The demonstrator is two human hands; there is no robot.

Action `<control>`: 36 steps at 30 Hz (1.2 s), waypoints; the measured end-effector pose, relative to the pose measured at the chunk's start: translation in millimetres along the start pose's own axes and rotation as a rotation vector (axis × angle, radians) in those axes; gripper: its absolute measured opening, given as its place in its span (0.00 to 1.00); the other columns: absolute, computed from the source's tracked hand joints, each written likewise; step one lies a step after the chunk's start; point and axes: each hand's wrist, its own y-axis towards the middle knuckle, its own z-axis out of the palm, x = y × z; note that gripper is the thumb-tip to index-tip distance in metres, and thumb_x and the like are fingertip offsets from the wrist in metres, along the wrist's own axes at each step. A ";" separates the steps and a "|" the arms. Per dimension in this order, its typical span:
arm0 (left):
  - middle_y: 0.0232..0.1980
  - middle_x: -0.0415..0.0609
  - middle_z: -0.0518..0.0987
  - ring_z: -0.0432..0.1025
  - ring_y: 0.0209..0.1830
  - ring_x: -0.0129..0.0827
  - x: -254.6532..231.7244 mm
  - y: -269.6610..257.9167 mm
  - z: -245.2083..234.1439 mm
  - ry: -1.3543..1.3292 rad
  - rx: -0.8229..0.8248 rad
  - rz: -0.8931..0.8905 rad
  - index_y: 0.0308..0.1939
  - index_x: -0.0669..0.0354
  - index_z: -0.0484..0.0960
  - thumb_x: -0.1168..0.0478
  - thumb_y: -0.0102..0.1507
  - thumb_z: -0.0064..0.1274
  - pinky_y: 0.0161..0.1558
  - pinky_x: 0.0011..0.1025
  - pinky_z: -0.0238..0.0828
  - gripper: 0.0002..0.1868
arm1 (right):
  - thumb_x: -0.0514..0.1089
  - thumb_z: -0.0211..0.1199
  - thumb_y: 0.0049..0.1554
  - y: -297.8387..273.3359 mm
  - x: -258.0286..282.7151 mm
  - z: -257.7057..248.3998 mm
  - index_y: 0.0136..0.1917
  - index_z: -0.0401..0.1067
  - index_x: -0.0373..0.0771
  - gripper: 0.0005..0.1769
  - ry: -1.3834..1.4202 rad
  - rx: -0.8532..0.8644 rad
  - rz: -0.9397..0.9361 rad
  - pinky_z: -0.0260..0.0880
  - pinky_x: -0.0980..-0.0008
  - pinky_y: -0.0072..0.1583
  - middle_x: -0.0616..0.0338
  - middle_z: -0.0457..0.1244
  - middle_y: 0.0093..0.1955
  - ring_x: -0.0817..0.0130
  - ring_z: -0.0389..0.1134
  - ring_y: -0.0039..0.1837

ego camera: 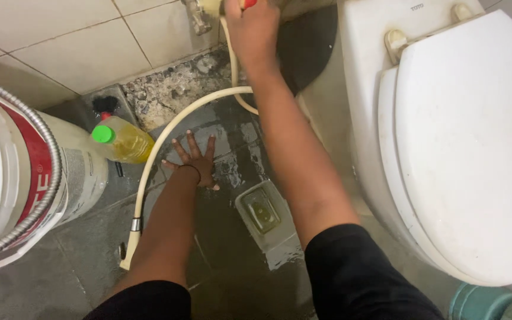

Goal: Scrubbing the base and exterior of a toilet with a brush and cleaning solution.

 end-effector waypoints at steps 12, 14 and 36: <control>0.79 0.53 0.04 0.07 0.78 0.68 5.4 7.6 5.2 -0.058 -0.064 -0.009 0.77 0.18 0.14 0.36 0.55 0.67 0.67 0.84 0.31 0.73 | 0.40 0.63 0.66 -162.6 82.9 -155.7 0.64 0.75 0.37 0.14 0.120 0.045 0.270 0.72 0.67 0.54 0.51 0.71 0.54 0.65 0.71 0.50; 0.79 0.53 0.04 0.07 0.78 0.68 5.6 7.8 7.3 -0.073 -0.082 0.000 0.78 0.18 0.14 0.35 0.54 0.67 0.67 0.84 0.30 0.74 | 0.39 0.65 0.64 -195.9 87.1 -192.4 0.61 0.76 0.35 0.13 -0.057 0.337 0.230 0.72 0.65 0.62 0.49 0.72 0.58 0.61 0.75 0.59; 0.78 0.57 0.04 0.04 0.76 0.67 18.7 -57.9 182.4 0.357 0.001 0.141 0.77 0.42 0.10 0.26 0.56 0.55 0.69 0.76 0.22 0.74 | 0.46 0.70 0.48 -434.8 23.8 -277.3 0.57 0.72 0.39 0.24 -0.497 0.502 0.725 0.70 0.50 0.57 0.45 0.67 0.52 0.44 0.69 0.56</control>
